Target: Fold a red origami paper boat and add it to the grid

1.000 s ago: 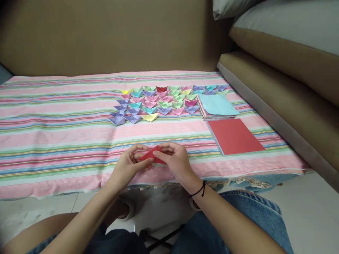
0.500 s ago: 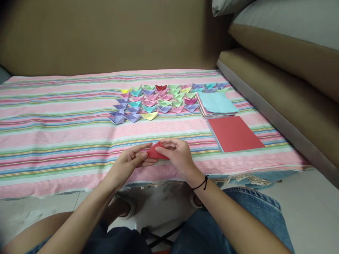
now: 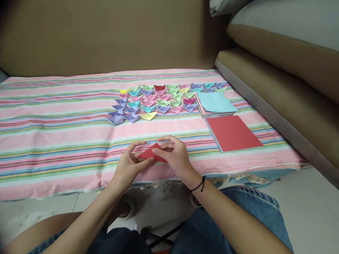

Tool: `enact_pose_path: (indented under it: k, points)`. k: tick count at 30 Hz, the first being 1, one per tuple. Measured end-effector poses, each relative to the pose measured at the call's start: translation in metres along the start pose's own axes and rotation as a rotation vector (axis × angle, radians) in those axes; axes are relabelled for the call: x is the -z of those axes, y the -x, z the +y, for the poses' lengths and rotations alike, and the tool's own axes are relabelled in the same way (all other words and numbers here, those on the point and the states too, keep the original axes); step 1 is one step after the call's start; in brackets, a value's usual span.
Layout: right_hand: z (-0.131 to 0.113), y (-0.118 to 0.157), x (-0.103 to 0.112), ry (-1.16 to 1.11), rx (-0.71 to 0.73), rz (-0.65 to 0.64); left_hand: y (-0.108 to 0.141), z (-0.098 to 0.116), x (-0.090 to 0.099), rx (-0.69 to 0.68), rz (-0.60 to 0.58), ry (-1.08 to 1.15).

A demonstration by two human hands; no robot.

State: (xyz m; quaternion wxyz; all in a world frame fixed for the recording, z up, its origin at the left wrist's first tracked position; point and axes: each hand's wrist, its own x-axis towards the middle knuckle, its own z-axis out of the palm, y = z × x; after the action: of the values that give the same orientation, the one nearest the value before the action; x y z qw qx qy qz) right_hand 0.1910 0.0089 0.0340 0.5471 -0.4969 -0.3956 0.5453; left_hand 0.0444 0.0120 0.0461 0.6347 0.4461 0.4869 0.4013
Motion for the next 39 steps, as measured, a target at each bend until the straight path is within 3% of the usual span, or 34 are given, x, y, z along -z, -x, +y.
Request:
enact_pose_path:
  k: [7, 24, 30, 35, 37, 39]
  points:
    - [-0.002, -0.001, 0.003, -0.001, 0.009, -0.018, 0.002, 0.005, 0.002, 0.026, -0.015, 0.078]
    - [-0.007, -0.005, 0.012, 0.029, -0.008, -0.002, 0.001, 0.018, 0.019, 0.084, -0.279, 0.134]
    - [-0.004, -0.002, 0.01, 0.004, -0.036, -0.054, 0.002, 0.016, 0.012, 0.026, -0.186, -0.012]
    - [-0.01, -0.001, 0.012, 0.019, -0.034, -0.094, 0.0, 0.012, 0.012, -0.001, -0.096, 0.052]
    - [-0.013, -0.001, 0.015, 0.039, 0.004, -0.166, -0.001, 0.012, 0.016, -0.009, -0.062, 0.08]
    - [-0.015, -0.002, 0.019, 0.1, 0.131, -0.254, -0.002, 0.012, 0.019, 0.003, -0.047, 0.1]
